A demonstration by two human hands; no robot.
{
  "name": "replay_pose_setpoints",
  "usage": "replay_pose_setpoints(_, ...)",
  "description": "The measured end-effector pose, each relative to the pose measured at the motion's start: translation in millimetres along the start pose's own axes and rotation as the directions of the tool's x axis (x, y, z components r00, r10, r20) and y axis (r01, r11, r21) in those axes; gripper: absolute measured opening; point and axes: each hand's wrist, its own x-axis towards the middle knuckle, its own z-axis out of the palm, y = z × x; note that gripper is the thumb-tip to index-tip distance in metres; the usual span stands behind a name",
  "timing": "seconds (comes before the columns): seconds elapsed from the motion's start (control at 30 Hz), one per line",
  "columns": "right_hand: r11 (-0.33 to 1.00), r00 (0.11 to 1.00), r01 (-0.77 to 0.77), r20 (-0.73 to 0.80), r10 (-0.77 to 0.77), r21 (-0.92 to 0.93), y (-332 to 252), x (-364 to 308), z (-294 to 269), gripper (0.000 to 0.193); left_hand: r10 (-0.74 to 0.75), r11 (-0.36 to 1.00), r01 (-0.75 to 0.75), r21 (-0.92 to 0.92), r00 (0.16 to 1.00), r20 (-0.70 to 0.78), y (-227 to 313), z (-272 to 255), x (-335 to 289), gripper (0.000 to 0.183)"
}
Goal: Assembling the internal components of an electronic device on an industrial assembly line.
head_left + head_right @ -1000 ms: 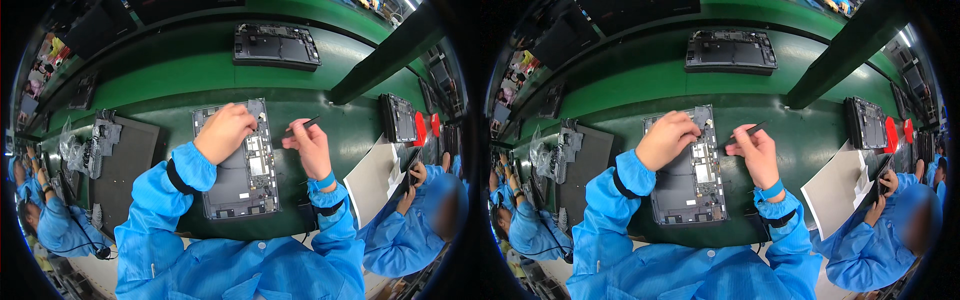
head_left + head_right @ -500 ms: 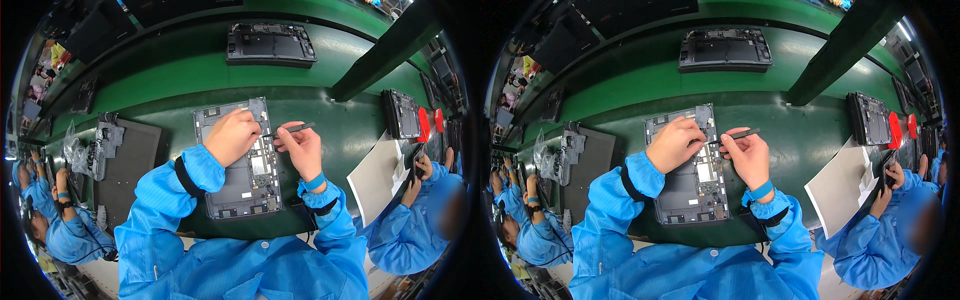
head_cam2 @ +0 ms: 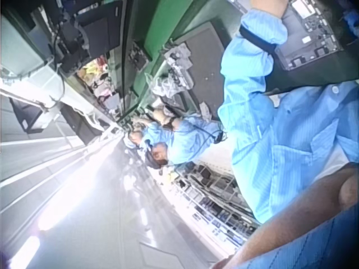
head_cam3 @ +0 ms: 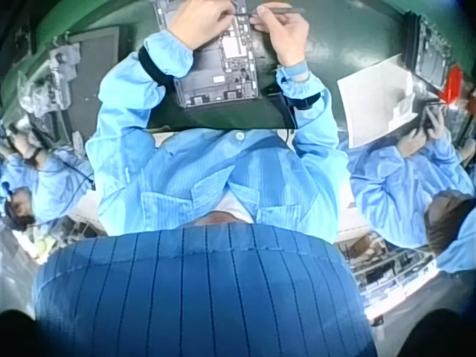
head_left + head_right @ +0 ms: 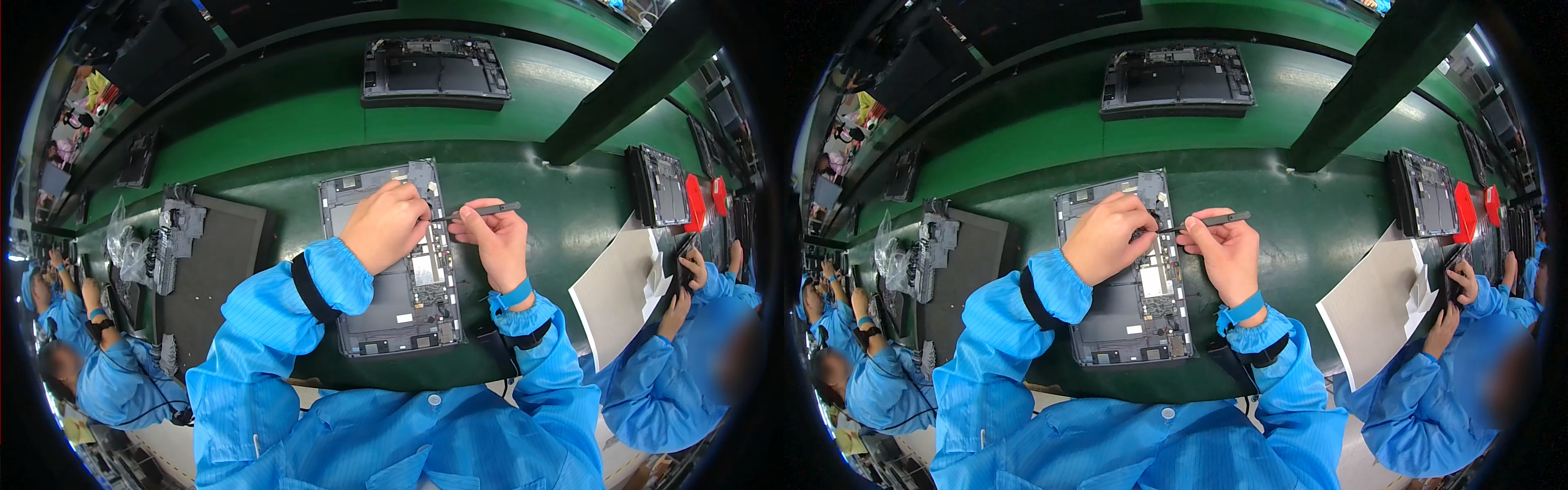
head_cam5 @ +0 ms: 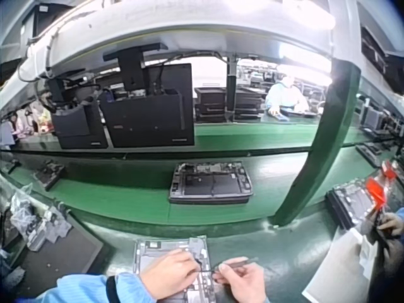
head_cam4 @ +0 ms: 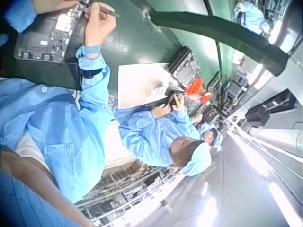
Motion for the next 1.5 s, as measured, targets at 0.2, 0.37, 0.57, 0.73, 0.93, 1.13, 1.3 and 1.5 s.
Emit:
replay_pose_setpoints(0.2,1.000,1.000,0.002,0.012,-0.002,0.025,1.7,0.8,0.0,0.017,0.009,1.000,-0.009,0.018,1.000,-0.009,2.4,1.9,0.0,0.007)
replay_pose_setpoints(0.37,1.000,1.000,0.001,0.020,-0.001,0.022,1.1,0.9,-0.2,0.017,0.027,0.999,-0.026,0.034,0.999,-0.033,3.5,4.9,-0.5,0.006)
replay_pose_setpoints(0.57,0.990,0.993,0.108,-0.029,-0.111,-0.096,-1.8,0.9,-0.5,0.015,-0.030,0.998,0.031,0.047,0.999,-0.015,4.2,2.2,-1.5,0.007)
replay_pose_setpoints(0.73,0.987,0.992,0.117,-0.030,-0.121,-0.113,-4.1,-0.3,0.3,0.014,-0.052,0.996,0.053,0.067,0.999,-0.010,4.7,2.2,-2.4,0.007)
replay_pose_setpoints(0.93,0.988,0.994,0.108,-0.004,-0.109,-0.113,-2.5,1.4,-1.9,0.014,-0.054,0.995,0.054,0.082,0.999,-0.002,5.5,1.4,-2.3,0.006)
replay_pose_setpoints(1.13,0.990,0.996,0.094,0.018,-0.093,-0.102,0.1,4.0,-4.7,0.014,-0.056,0.995,0.056,0.077,0.998,0.006,5.2,1.5,-1.9,0.007)
replay_pose_setpoints(1.3,0.992,0.997,0.079,0.016,-0.078,-0.096,-0.3,5.8,-3.9,0.014,-0.059,0.995,0.058,0.081,0.998,0.007,4.6,2.3,-1.6,0.007)
replay_pose_setpoints(1.5,0.996,0.998,0.066,0.002,-0.066,-0.053,-0.7,6.0,-2.9,0.015,-0.054,0.996,0.054,0.074,0.999,-0.004,4.0,2.8,-1.5,0.007)
